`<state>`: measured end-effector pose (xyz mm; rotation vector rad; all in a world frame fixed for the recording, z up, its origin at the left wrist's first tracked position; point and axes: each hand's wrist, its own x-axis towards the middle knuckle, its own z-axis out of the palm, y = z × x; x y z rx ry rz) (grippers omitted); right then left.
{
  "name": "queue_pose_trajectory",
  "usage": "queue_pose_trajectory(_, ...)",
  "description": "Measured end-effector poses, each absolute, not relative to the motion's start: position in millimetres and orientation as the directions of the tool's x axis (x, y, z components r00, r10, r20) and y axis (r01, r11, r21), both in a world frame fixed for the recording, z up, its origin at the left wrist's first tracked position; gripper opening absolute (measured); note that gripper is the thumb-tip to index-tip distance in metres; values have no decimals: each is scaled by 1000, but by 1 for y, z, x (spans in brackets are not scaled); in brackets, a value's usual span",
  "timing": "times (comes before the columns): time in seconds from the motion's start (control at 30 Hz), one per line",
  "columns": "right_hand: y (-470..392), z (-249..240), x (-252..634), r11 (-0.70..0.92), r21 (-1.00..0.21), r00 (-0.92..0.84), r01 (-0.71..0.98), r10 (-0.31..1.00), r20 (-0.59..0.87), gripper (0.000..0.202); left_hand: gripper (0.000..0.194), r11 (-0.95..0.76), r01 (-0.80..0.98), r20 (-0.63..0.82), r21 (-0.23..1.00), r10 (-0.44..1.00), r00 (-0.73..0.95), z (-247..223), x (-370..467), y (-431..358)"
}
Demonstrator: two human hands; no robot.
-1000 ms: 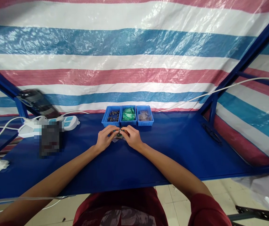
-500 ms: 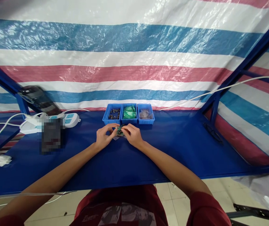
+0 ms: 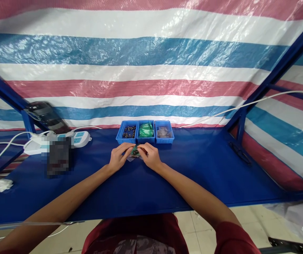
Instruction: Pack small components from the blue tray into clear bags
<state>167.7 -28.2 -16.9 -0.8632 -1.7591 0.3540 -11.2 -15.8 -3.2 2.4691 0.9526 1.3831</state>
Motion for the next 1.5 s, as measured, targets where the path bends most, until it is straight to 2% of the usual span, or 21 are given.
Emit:
queue_pose_trajectory(0.23,-28,-18,167,717,-585,-158,379,673,723,20,26,-696,486,609,528,710,355,-12,-12,-14)
queue_pose_trajectory(0.4,-27,-18,167,742,-561,-202,368,653,730,20,29,-666,501,566,553,741,360,-12,-13,-15)
queue_pose_trajectory(0.67,-27,-19,168,726,-566,-237,390,673,700,19,28,-687,491,577,536,723,381,-15,-11,-13)
queue_pose_trajectory(0.83,-28,-17,168,699,-616,-190,363,703,686,18,23,-713,513,607,479,691,393,-11,-11,-14)
queue_pose_trajectory(1.03,-28,-14,168,694,-614,-180,376,705,686,20,20,-767,483,658,423,626,418,-7,-11,-15)
queue_pose_trajectory(1.5,-25,-18,166,733,-565,-210,379,663,719,21,15,-752,514,726,413,612,313,1,-8,-24)
